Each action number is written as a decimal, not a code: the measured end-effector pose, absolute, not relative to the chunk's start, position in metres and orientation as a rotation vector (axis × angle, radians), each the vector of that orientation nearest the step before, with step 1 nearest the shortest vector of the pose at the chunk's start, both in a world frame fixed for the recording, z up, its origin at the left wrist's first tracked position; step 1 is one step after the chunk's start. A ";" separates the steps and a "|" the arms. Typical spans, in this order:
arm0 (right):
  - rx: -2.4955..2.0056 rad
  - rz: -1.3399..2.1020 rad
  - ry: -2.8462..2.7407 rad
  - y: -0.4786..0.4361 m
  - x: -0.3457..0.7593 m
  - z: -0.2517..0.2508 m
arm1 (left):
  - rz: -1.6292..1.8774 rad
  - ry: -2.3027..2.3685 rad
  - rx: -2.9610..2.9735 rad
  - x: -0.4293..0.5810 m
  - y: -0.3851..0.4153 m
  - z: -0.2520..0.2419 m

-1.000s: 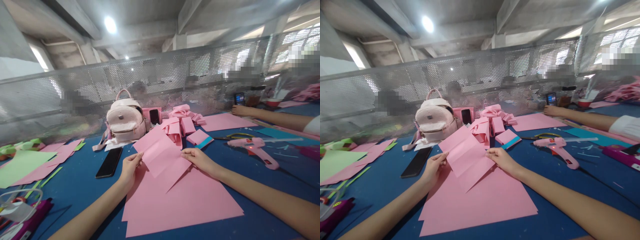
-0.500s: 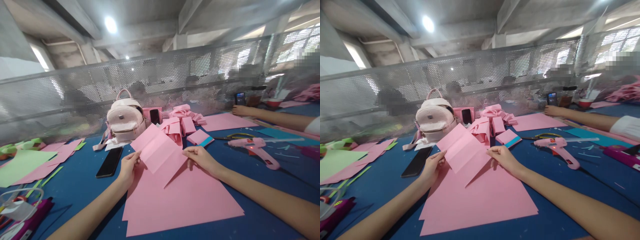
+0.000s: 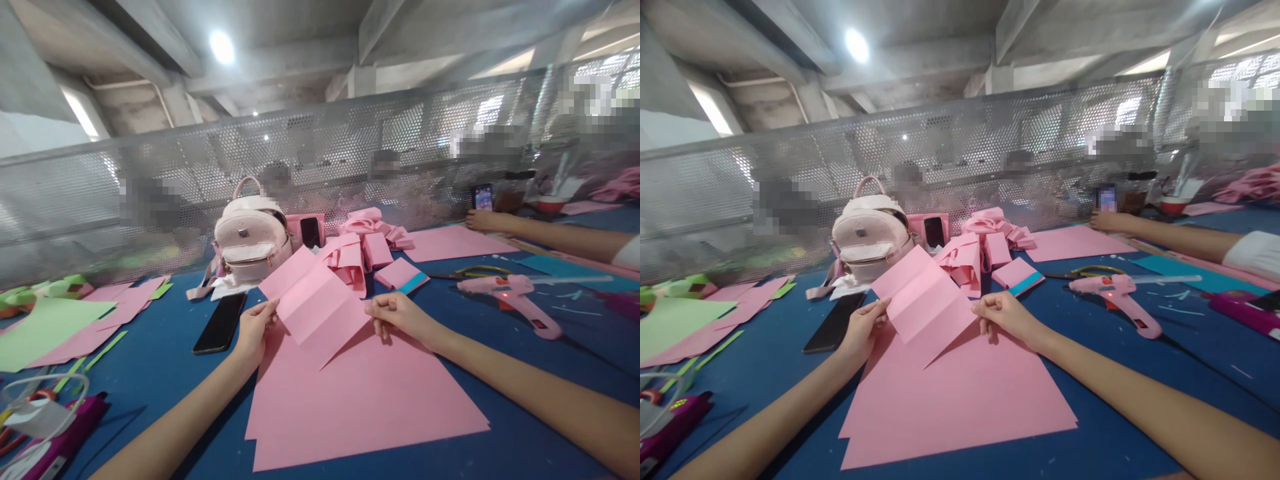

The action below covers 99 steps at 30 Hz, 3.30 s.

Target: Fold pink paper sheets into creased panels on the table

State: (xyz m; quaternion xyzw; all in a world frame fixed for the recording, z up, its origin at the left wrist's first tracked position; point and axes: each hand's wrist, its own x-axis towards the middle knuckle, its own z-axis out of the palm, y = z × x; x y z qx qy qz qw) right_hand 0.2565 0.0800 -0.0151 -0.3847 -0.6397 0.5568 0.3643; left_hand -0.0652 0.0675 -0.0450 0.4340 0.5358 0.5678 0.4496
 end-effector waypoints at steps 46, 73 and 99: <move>-0.975 1.244 -1.909 0.089 0.258 -0.025 | 1.011 1.316 1.784 -0.045 0.051 -0.037; -1.006 0.632 -2.277 0.096 0.264 -0.026 | 0.830 1.466 2.136 -0.035 0.048 -0.043; -0.598 0.209 -2.768 0.087 0.271 -0.004 | 0.447 1.051 2.915 -0.032 0.031 -0.002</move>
